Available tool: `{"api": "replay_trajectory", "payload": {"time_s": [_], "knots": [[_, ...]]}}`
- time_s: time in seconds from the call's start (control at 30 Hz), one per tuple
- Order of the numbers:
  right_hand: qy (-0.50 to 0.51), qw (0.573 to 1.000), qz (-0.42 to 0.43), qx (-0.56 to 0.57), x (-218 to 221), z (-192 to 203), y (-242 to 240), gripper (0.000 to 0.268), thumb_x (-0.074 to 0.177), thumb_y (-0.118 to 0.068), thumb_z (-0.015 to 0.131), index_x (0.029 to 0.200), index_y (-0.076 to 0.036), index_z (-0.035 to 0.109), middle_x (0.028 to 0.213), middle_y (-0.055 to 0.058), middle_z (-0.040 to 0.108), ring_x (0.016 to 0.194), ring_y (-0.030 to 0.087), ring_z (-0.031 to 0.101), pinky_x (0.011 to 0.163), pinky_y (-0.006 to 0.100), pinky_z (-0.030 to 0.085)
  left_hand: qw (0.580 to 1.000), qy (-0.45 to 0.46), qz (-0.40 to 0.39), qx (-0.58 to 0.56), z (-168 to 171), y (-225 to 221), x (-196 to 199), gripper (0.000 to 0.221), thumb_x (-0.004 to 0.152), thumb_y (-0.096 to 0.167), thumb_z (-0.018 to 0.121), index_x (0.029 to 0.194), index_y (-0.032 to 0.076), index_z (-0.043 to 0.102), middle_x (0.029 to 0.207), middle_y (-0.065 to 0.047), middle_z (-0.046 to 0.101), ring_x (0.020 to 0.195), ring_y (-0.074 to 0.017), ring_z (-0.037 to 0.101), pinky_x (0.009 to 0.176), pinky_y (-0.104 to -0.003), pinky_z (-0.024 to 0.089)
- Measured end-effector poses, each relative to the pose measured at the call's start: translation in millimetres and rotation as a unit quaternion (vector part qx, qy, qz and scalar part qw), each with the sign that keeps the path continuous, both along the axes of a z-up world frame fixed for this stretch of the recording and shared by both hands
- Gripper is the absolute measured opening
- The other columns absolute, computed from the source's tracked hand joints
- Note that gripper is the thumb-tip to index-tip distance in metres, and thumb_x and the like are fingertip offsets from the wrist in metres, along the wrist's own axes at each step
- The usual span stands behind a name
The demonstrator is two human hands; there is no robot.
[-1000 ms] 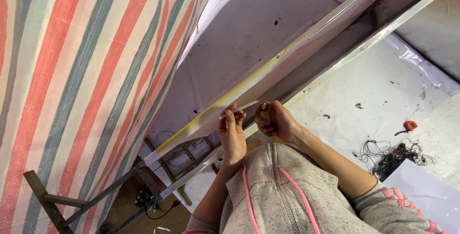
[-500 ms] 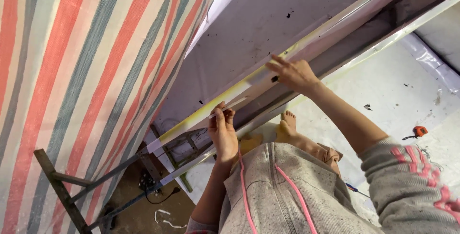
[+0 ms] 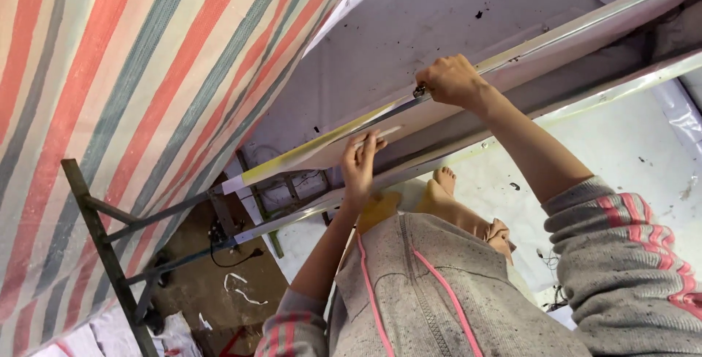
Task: Securing the edges of a vinyl banner to a metal frame using a lighter to heat and bond the material.
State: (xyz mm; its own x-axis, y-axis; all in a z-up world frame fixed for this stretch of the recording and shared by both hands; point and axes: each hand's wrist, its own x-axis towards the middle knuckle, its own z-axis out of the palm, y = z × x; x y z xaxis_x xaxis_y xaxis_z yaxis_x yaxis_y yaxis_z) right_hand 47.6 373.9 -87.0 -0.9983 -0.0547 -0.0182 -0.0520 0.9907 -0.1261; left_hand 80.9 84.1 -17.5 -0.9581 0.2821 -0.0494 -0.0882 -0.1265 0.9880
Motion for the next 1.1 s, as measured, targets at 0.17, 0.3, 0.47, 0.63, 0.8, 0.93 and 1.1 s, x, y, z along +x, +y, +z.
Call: {"api": "replay_trajectory", "payload": {"time_s": [0.17,0.3,0.47,0.63,0.8,0.93,1.1], "knots": [[-0.019,1.0,0.015,-0.019,-7.6,-3.2,2.7,0.015,0.07,-0.028,0.073,0.085,-0.028,0.072,0.069,-0.005,0.074,0.067,0.02,0.076,0.061,0.038,0.061,0.981,0.171,-0.046,-0.084,26.5,38.3,-3.0,0.014,0.107,0.004,0.056,0.115,-0.003,0.065,0.113,-0.016,0.068,0.1,-0.0261,0.073,0.083,-0.039,0.067],[-0.039,0.998,0.021,-0.037,-13.0,11.2,1.7,0.018,0.069,-0.023,0.069,0.085,-0.029,0.074,0.069,-0.006,0.073,0.067,0.02,0.075,0.061,0.037,0.061,0.973,0.196,-0.048,-0.108,24.2,48.1,1.0,0.014,0.108,0.005,0.054,0.113,-0.001,0.066,0.11,-0.014,0.065,0.098,-0.0252,0.072,0.083,-0.037,0.066],[-0.08,0.993,0.04,-0.073,-26.2,-4.9,4.6,0.018,0.074,-0.025,0.069,0.09,-0.029,0.076,0.075,0.0,0.075,0.078,0.024,0.076,0.071,0.04,0.062,0.96,0.239,-0.041,-0.139,13.3,58.8,-2.5,0.015,0.108,0.005,0.053,0.113,0.002,0.068,0.112,-0.015,0.067,0.098,-0.0265,0.072,0.081,-0.037,0.064],[-0.096,0.991,0.031,-0.089,-29.6,-14.4,2.6,0.011,0.078,-0.031,0.075,0.09,-0.029,0.076,0.075,0.0,0.075,0.078,0.024,0.076,0.071,0.04,0.062,0.962,0.222,-0.064,-0.145,11.8,60.7,-2.5,0.015,0.109,0.004,0.05,0.114,0.002,0.065,0.117,-0.018,0.064,0.103,-0.0322,0.07,0.084,-0.041,0.063],[-0.082,0.993,0.036,-0.08,-24.5,7.3,0.9,0.014,0.075,-0.022,0.072,0.087,-0.027,0.076,0.074,0.0,0.075,0.075,0.023,0.076,0.067,0.039,0.061,0.961,0.222,-0.062,-0.154,10.6,61.0,-5.4,0.015,0.109,0.005,0.05,0.113,0.003,0.065,0.118,-0.019,0.065,0.103,-0.0325,0.07,0.084,-0.04,0.064],[-0.076,0.993,0.032,-0.086,-21.5,10.5,-0.2,0.016,0.072,-0.018,0.072,0.087,-0.024,0.076,0.074,0.002,0.075,0.076,0.025,0.076,0.067,0.041,0.062,0.957,0.222,-0.077,-0.173,12.2,61.1,-8.1,0.014,0.11,0.005,0.05,0.114,0.003,0.063,0.118,-0.02,0.064,0.102,-0.0341,0.07,0.083,-0.041,0.063],[-0.074,0.994,0.031,-0.081,-18.3,7.0,0.2,0.016,0.072,-0.019,0.072,0.087,-0.025,0.075,0.075,0.0,0.075,0.077,0.023,0.076,0.068,0.039,0.062,0.942,0.241,-0.088,-0.215,15.2,63.2,-12.4,0.011,0.11,0.009,0.051,0.113,0.005,0.062,0.115,-0.016,0.065,0.098,-0.0318,0.071,0.08,-0.04,0.064]]}}
